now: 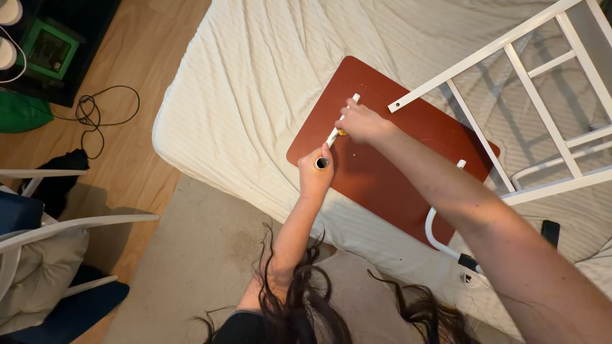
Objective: The person disassembles a white rolling table by removing the tabletop and unscrewing the legs from the frame. They use a screwdriver to loosen fasteners and separate the components, placing parts on the bed.
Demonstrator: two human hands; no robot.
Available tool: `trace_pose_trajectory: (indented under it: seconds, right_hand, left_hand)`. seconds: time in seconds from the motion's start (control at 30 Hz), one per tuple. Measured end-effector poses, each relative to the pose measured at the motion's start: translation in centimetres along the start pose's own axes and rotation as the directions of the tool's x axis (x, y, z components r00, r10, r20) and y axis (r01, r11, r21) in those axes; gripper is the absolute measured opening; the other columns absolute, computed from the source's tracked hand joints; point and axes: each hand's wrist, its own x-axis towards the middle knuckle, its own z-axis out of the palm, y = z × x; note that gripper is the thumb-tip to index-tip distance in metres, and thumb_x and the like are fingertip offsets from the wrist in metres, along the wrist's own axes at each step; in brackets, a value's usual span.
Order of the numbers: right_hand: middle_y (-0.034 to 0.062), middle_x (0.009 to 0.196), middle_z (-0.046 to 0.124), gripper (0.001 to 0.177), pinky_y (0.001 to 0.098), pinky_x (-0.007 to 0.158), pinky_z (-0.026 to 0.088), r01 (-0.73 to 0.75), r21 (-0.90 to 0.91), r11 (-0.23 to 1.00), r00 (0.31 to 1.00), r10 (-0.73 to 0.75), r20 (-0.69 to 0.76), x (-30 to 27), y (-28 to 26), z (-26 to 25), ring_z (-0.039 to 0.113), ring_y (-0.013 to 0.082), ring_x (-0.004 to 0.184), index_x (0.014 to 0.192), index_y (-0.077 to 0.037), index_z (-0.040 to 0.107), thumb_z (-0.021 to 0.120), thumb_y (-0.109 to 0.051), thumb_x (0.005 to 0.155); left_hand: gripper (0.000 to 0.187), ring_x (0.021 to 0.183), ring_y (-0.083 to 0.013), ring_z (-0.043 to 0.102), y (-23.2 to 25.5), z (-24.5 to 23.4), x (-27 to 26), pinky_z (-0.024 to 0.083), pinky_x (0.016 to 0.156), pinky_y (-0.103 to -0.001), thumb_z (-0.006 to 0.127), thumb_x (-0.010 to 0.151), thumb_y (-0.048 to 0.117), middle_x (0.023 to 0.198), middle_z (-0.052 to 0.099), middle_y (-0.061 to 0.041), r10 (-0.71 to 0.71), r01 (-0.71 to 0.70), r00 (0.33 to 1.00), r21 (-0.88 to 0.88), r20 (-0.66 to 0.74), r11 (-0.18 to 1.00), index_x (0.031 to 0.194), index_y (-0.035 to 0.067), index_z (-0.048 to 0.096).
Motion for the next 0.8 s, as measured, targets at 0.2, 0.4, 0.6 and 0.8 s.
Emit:
trace_pose_trajectory:
  seconds: [0.2, 0.4, 0.6, 0.8]
  right_hand:
    - [0.0154, 0.106, 0.069, 0.022, 0.0398, 0.068, 0.059, -0.121, -0.151, 0.981, 0.993, 0.120, -0.011, -0.9, -0.8, -2.2, 0.069, 0.0343, 0.101, 0.107, -0.008, 0.065, 0.066, -0.025, 0.092]
    - [0.0197, 0.102, 0.070, 0.036, 0.0474, 0.071, 0.056, -0.306, 0.172, 0.936, 0.947, 0.280, 0.159, -2.0, -2.8, -2.7, 0.070, 0.0349, 0.088, 0.126, -0.008, 0.054, 0.060, -0.035, 0.101]
    - [0.0195, 0.109, 0.062, 0.037, 0.0426, 0.077, 0.058, 0.029, 0.060, 0.998, 0.905, -0.001, -0.425, -3.1, -1.6, -1.6, 0.069, 0.0361, 0.096, 0.114, -0.004, 0.052, 0.067, -0.019, 0.084]
    - [0.0160, 0.103, 0.066, 0.030, 0.0477, 0.079, 0.056, -0.386, 0.133, 0.913, 0.919, 0.368, 0.140, -2.7, -2.9, -4.1, 0.067, 0.0326, 0.101, 0.123, -0.012, 0.055, 0.062, -0.034, 0.104]
  left_hand:
    - [0.035, 0.053, -0.0322, 0.034, -0.3, -0.1, 0.1, 0.037, 0.050, -0.041, 0.061, 0.102, 0.015, 0.060, 0.042, -0.019, 0.037, -0.037, 0.999, -0.002, -0.028, 0.999, 0.071, -0.002, 0.056]
    - [0.036, 0.051, -0.0331, 0.038, -0.5, 0.0, 0.4, 0.038, 0.051, -0.042, 0.060, 0.102, 0.016, 0.059, 0.045, -0.019, 0.051, -0.050, 0.998, 0.023, -0.034, 0.998, 0.070, -0.001, 0.057]
    - [0.026, 0.052, -0.0361, 0.043, -0.5, 0.0, 0.6, 0.040, 0.051, -0.042, 0.060, 0.101, 0.014, 0.061, 0.048, -0.020, 0.111, -0.110, 0.993, 0.035, -0.045, 0.993, 0.079, 0.000, 0.064]
    - [0.033, 0.053, -0.0393, 0.042, -0.9, 0.0, 0.3, 0.040, 0.051, -0.044, 0.062, 0.101, 0.014, 0.060, 0.047, -0.021, 0.062, -0.060, 0.997, 0.056, -0.038, 0.997, 0.072, -0.002, 0.060]
